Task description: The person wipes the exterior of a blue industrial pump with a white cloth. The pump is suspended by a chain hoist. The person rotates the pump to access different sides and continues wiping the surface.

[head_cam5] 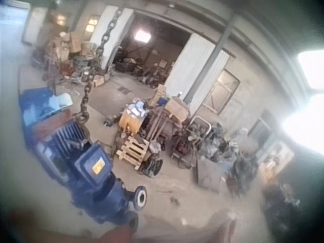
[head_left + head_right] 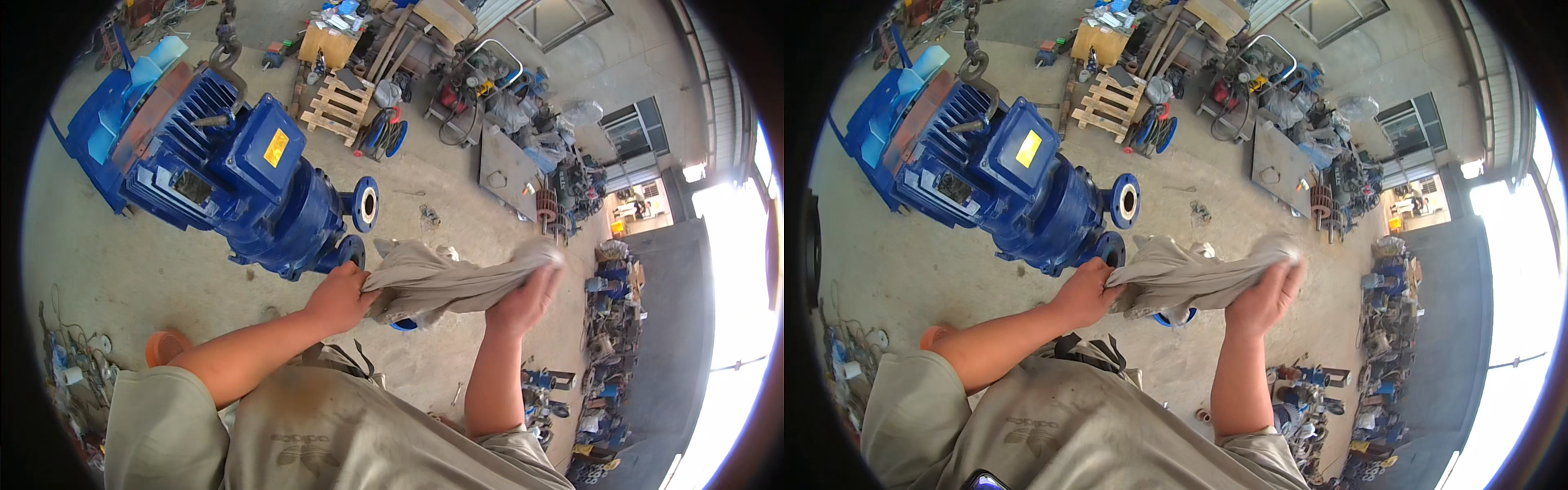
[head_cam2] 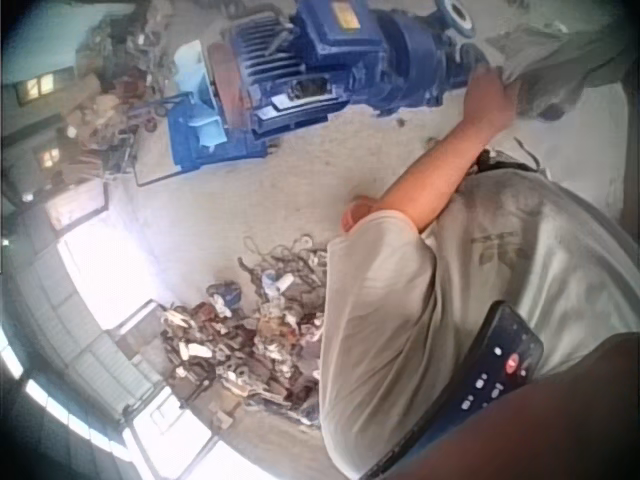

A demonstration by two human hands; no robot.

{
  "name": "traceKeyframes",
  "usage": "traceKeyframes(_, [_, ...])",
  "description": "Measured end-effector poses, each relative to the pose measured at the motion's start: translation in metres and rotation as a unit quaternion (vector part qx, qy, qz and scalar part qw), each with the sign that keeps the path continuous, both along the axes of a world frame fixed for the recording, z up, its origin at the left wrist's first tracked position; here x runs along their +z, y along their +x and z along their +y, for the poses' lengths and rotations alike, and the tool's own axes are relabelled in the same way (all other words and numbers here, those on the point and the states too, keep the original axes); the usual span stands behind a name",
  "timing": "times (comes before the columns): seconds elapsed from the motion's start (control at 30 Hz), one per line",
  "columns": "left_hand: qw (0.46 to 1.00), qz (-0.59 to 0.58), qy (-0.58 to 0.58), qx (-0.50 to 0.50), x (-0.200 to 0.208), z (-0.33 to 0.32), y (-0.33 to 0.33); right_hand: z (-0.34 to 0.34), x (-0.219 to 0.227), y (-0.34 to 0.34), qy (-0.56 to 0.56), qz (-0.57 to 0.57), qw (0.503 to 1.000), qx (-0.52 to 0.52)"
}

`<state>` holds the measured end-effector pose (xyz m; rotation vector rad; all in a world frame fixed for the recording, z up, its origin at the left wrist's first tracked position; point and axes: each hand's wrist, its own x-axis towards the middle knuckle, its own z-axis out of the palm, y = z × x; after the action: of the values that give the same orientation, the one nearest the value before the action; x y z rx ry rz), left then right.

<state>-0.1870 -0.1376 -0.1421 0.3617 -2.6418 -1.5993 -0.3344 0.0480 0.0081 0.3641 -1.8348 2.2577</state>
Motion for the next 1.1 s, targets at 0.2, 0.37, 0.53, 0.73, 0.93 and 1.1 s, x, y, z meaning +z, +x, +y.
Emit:
traceKeyframes(0.2, [0.995, -0.017, -0.070, 0.064, 0.020, -0.018, -0.007, -0.018, 0.006, -0.039, 0.014, -0.049, 0.999, 0.004])
traceKeyframes(0.37, [0.985, 0.148, -0.068, 0.051, 0.047, -0.004, -0.037, -0.051, 0.053, -0.065, -0.051, -0.020, 0.994, 0.095])
traceKeyframes(0.53, [0.989, 0.117, 0.082, -0.026, 0.029, 0.017, -0.087, -0.067, 0.090, -0.155, -0.161, -0.026, 0.969, 0.184])
traceKeyframes(0.73, [0.945, 0.158, 0.264, 0.108, 0.002, 0.038, -0.184, -0.121, 0.020, -0.326, -0.082, -0.055, 0.918, 0.384])
traceKeyframes(0.93, [0.988, -0.108, 0.071, 0.081, -0.015, 0.013, -0.243, -0.115, -0.241, -0.285, 0.095, -0.508, 0.641, 0.567])
traceKeyframes(1.1, [0.892, -0.149, 0.194, 0.380, -0.037, 0.008, -0.226, -0.154, -0.241, -0.293, 0.124, -0.436, 0.698, 0.554])
